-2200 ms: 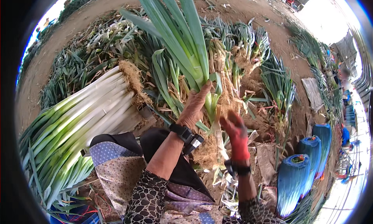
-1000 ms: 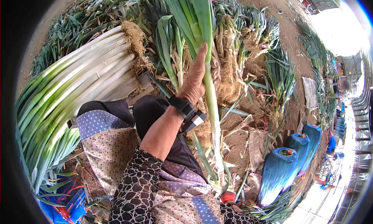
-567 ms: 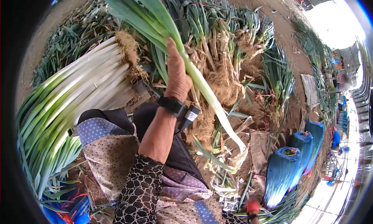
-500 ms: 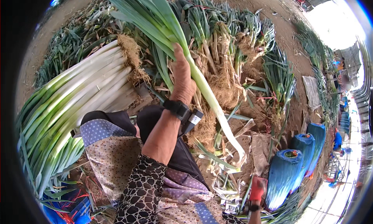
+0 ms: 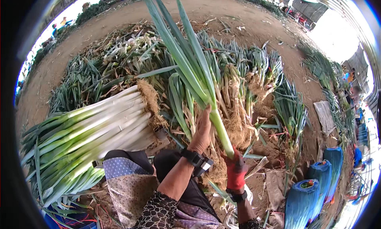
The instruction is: The person is picking up leeks from a pile, removing dry outer leaves, and stacking them into a metal frame for bundling.
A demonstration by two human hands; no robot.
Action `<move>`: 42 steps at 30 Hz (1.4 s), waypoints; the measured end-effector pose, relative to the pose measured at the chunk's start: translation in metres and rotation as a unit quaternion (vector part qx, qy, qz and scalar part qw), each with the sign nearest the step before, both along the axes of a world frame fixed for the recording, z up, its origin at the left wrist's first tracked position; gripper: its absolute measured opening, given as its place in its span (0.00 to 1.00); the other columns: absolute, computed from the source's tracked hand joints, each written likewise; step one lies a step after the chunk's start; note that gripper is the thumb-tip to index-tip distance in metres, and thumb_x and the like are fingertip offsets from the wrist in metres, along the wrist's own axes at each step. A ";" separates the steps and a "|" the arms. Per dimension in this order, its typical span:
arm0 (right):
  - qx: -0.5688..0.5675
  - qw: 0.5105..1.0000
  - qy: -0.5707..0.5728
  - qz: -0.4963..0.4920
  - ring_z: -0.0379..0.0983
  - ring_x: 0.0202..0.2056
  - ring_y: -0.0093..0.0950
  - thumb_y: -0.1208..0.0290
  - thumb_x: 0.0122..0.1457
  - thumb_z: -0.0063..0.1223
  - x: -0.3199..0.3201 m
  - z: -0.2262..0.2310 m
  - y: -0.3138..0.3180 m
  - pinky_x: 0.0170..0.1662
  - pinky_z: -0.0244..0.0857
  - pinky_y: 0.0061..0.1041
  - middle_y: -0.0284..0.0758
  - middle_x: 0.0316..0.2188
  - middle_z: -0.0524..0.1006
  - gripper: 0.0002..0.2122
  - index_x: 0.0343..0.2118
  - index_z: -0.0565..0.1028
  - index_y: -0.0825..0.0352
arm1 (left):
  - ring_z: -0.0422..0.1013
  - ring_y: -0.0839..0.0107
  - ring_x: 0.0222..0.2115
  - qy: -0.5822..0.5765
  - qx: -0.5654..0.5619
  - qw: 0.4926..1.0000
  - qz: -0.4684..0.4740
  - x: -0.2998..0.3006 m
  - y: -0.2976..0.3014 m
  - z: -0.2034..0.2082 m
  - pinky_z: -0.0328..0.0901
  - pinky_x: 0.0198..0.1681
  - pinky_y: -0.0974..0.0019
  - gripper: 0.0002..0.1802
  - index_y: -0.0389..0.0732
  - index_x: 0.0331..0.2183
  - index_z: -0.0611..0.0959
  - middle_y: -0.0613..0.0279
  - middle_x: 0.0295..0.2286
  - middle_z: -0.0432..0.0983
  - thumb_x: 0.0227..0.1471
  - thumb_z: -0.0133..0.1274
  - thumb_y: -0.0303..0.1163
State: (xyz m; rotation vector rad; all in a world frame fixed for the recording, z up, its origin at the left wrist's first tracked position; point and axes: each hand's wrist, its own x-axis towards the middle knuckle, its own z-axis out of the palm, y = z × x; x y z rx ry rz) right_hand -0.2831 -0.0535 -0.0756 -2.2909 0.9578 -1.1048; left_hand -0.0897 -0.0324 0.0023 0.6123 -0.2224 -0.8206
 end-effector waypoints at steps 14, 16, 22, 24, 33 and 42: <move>0.115 0.990 -0.076 -0.013 0.78 0.35 0.31 0.66 0.45 0.69 -0.016 -0.025 -0.010 0.34 0.72 0.26 0.34 0.40 0.79 0.21 0.43 0.74 0.60 | 0.68 0.76 0.24 -0.147 0.143 0.979 -0.003 0.005 0.012 0.007 0.67 0.28 0.71 0.23 0.34 0.42 0.73 0.63 0.29 0.70 0.48 0.54 0.39; 0.157 0.984 -0.078 -0.005 0.78 0.35 0.30 0.67 0.45 0.69 -0.020 -0.023 -0.014 0.34 0.72 0.26 0.35 0.40 0.79 0.22 0.44 0.74 0.61 | 0.69 0.75 0.23 -0.085 0.118 0.989 -0.010 0.003 0.011 0.013 0.68 0.28 0.71 0.22 0.33 0.44 0.72 0.64 0.30 0.72 0.47 0.53 0.34; 0.403 0.904 -0.120 0.077 0.73 0.30 0.20 0.72 0.47 0.68 -0.034 0.011 -0.008 0.35 0.68 0.19 0.26 0.32 0.78 0.20 0.45 0.75 0.66 | 0.74 0.74 0.32 -0.060 0.040 0.995 -0.066 0.003 -0.001 -0.042 0.70 0.38 0.69 0.09 0.36 0.37 0.76 0.63 0.32 0.75 0.58 0.47 0.31; 0.454 0.885 -0.078 0.065 0.69 0.30 0.16 0.74 0.48 0.68 -0.016 0.069 0.010 0.35 0.66 0.17 0.24 0.30 0.76 0.20 0.44 0.75 0.68 | 0.71 0.76 0.32 0.022 -0.029 0.968 -0.248 -0.004 -0.004 -0.042 0.68 0.38 0.70 0.12 0.35 0.38 0.76 0.63 0.33 0.75 0.60 0.44 0.34; 0.133 0.983 -0.128 0.015 0.71 0.25 0.20 0.76 0.42 0.70 -0.015 0.061 0.001 0.29 0.67 0.19 0.31 0.28 0.77 0.20 0.39 0.74 0.69 | 0.69 0.75 0.38 -0.166 0.116 0.972 -0.120 -0.009 -0.024 -0.005 0.65 0.46 0.67 0.24 0.41 0.46 0.72 0.61 0.38 0.72 0.59 0.45 0.51; -0.038 0.992 0.121 -0.025 0.73 0.24 0.37 0.63 0.41 0.71 -0.018 0.039 0.037 0.25 0.66 0.33 0.38 0.26 0.76 0.18 0.31 0.72 0.62 | 0.70 0.69 0.28 0.006 -0.060 0.997 -0.039 0.024 0.015 0.027 0.66 0.43 0.55 0.30 0.38 0.43 0.73 0.62 0.25 0.70 0.54 0.52 0.56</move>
